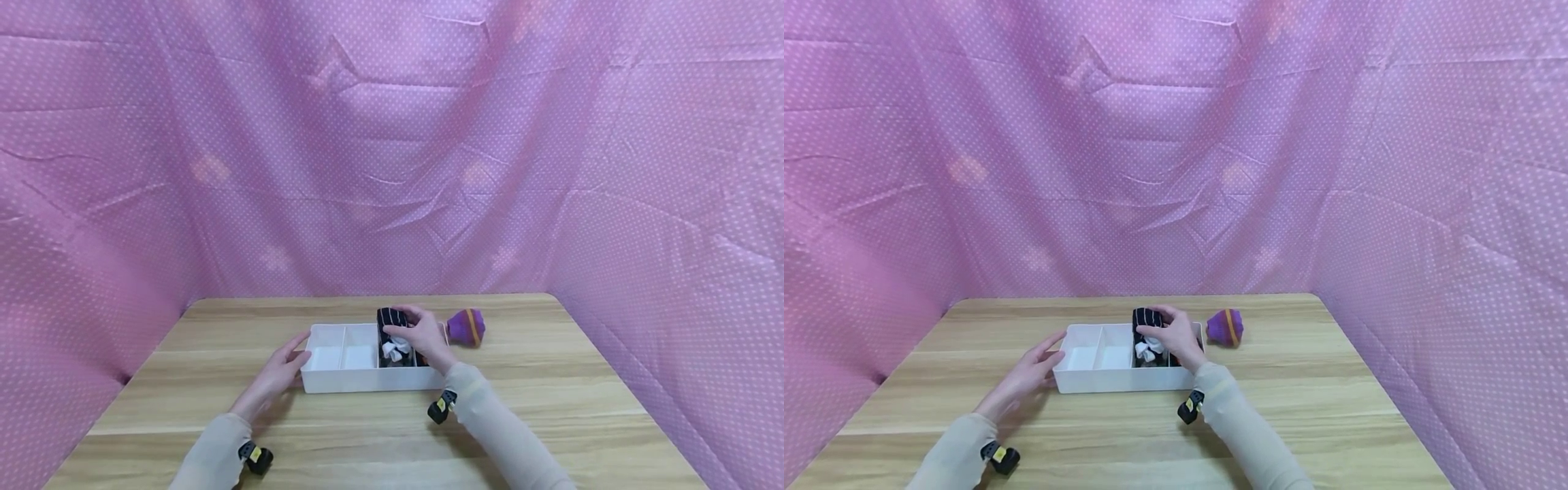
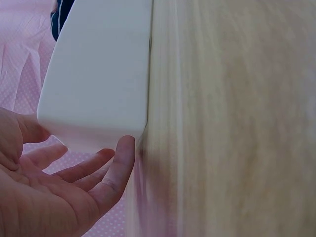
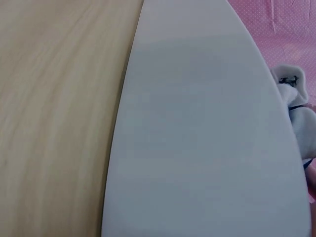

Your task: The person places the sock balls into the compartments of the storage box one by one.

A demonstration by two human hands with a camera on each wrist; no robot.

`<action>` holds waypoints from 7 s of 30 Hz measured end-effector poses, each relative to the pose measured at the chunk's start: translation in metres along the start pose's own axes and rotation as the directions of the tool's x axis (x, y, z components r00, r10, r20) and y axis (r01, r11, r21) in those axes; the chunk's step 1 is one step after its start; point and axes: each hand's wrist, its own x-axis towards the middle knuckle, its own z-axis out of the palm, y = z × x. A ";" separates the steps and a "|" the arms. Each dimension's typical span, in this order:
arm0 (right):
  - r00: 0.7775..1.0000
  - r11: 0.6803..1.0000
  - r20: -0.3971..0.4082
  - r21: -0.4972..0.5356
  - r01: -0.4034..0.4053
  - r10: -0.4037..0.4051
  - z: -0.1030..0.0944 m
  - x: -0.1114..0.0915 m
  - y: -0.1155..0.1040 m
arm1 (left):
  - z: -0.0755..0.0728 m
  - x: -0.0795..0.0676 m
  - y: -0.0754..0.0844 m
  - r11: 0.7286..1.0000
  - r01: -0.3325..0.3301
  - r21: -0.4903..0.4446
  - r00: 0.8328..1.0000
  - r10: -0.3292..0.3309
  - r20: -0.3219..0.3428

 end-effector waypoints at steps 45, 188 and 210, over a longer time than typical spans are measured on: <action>0.995 0.974 -0.040 -0.212 0.079 -0.090 0.056 0.007 -0.010 | 0.007 -0.008 0.001 1.000 -0.012 -0.005 1.000 0.012 0.008; 0.904 0.988 -0.400 0.036 -0.147 0.149 -0.114 0.002 0.066 | -0.001 -0.005 -0.004 1.000 -0.024 0.003 1.000 0.024 0.012; 0.982 0.962 -0.057 0.219 -0.164 0.181 -0.138 0.004 0.073 | -0.002 -0.002 0.000 1.000 -0.022 0.006 1.000 0.022 0.013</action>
